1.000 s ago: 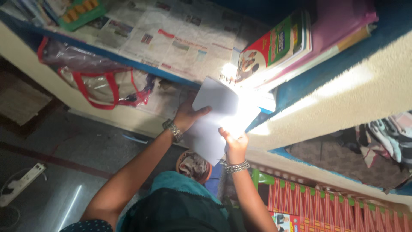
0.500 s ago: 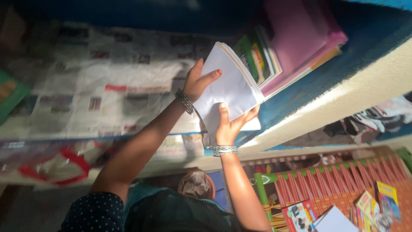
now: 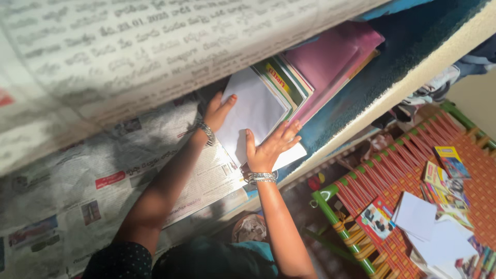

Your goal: The person wipes dust off books and a wallet with a cloth and organizes them on a shelf, also moving miscellaneous items into a white bowl on a bed.

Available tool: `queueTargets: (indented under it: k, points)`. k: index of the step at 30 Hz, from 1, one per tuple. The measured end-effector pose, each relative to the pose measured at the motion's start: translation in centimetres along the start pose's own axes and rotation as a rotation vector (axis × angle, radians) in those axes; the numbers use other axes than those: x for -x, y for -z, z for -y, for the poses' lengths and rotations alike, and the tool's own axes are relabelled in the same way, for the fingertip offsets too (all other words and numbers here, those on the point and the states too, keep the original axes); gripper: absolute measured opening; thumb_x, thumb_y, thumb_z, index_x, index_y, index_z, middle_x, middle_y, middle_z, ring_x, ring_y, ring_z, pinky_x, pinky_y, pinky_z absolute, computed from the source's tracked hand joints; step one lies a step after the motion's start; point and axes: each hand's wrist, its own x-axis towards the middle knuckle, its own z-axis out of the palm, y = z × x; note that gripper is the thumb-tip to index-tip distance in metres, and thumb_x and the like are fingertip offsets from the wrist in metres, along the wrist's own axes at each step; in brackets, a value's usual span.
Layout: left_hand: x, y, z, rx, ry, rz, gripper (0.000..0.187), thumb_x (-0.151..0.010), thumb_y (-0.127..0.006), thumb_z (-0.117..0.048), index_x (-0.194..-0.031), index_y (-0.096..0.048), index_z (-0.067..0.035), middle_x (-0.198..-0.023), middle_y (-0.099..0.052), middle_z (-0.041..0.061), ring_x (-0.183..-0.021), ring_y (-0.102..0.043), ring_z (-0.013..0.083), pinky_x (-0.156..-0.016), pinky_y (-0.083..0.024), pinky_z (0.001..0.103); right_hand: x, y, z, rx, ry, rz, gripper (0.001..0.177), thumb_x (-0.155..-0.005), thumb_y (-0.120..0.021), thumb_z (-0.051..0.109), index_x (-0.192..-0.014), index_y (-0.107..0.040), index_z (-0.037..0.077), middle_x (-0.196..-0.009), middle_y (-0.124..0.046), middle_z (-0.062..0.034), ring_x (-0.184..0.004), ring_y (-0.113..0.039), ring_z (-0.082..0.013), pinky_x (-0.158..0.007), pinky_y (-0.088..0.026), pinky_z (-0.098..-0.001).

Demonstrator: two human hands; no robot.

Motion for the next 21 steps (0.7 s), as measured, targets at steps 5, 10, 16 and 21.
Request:
queueTargets:
  k: [5, 10, 16, 21]
  points:
    - [-0.4, -0.6, 7.3, 0.054, 0.084, 0.015, 0.056, -0.102, -0.061, -0.046, -0.133, -0.057, 0.0, -0.122, -0.068, 0.014, -0.113, -0.062, 0.0216, -0.098, -0.05, 0.035, 0.4, 0.0, -0.4, -0.07, 0.01, 0.047, 0.109, -0.094, -0.074, 0.041, -0.165, -0.001, 0.001, -0.172, -0.006, -0.0302, -0.164, -0.004, -0.0415, -0.128, 0.007, -0.0649]
    - [1.5, 1.7, 7.6, -0.007, 0.226, -0.073, 0.066, -0.102, -0.058, -0.05, -0.144, -0.045, -0.001, -0.135, -0.06, 0.019, -0.126, -0.057, 0.0281, -0.108, -0.045, 0.041, 0.5, 0.4, -0.6, -0.108, 0.004, 0.058, 0.11, -0.095, -0.073, 0.04, -0.166, 0.002, 0.002, -0.172, -0.004, -0.0312, -0.163, -0.003, -0.0428, -0.129, 0.002, -0.0637]
    - [5.5, -1.6, -4.5, -0.367, -0.269, -0.215, 0.074, -0.105, -0.055, -0.05, -0.157, -0.033, -0.001, -0.157, -0.044, 0.025, -0.149, -0.039, 0.0378, -0.125, -0.03, 0.052, 1.2, 4.0, -1.0, -0.166, 0.091, 0.136, 0.104, -0.095, -0.075, 0.036, -0.166, -0.005, 0.004, -0.172, -0.008, -0.0283, -0.163, -0.011, -0.0439, -0.132, -0.005, -0.0611]
    - [14.5, -7.9, -12.4, -0.607, -0.606, -0.11, 0.075, -0.103, -0.063, -0.044, -0.159, -0.035, -0.003, -0.169, -0.017, 0.028, -0.16, -0.012, 0.0483, -0.128, -0.005, 0.068, 5.0, 10.9, -3.8, -0.065, 0.089, 0.106, 0.092, -0.098, -0.072, 0.029, -0.166, -0.015, 0.006, -0.172, -0.016, -0.0244, -0.163, -0.017, -0.0414, -0.134, -0.012, -0.061]
